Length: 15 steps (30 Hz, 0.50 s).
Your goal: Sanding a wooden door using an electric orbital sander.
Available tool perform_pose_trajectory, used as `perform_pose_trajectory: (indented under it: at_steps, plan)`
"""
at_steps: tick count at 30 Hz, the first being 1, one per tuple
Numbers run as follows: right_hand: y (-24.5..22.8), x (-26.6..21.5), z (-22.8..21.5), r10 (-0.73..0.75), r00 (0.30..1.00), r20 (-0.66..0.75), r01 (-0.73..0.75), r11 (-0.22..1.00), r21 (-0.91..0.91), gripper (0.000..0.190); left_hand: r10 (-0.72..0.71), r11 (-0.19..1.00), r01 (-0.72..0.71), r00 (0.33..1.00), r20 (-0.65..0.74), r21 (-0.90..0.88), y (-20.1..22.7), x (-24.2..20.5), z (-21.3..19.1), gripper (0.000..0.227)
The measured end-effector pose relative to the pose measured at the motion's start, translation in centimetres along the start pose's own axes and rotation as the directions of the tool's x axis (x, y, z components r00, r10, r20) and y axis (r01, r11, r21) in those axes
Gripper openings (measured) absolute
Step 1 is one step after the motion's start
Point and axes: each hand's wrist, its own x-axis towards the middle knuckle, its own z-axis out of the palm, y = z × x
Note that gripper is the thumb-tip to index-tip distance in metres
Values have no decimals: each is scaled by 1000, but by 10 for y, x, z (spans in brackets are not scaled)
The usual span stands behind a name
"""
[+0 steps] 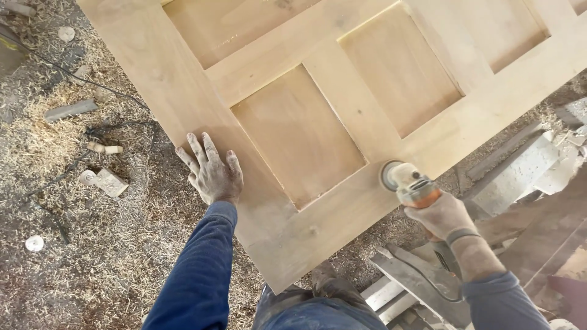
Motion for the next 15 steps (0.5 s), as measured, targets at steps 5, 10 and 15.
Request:
perform_pose_trajectory:
  at_steps: [5, 10, 15]
  plan:
    - [21, 13, 9, 60, 996, -63, -44, 975, 219, 48, -23, 1000, 22, 999, 32, 21, 2, 5, 1, 75]
    - [-34, -41, 43, 19, 1000, -22, -14, 982, 190, 46, -61, 996, 56, 994, 88, 66, -2, 11, 2, 76]
    - [-93, -127, 79, -118, 975, 190, 118, 993, 14, 45, -39, 999, 39, 998, 56, -11, -1, 5, -1, 77]
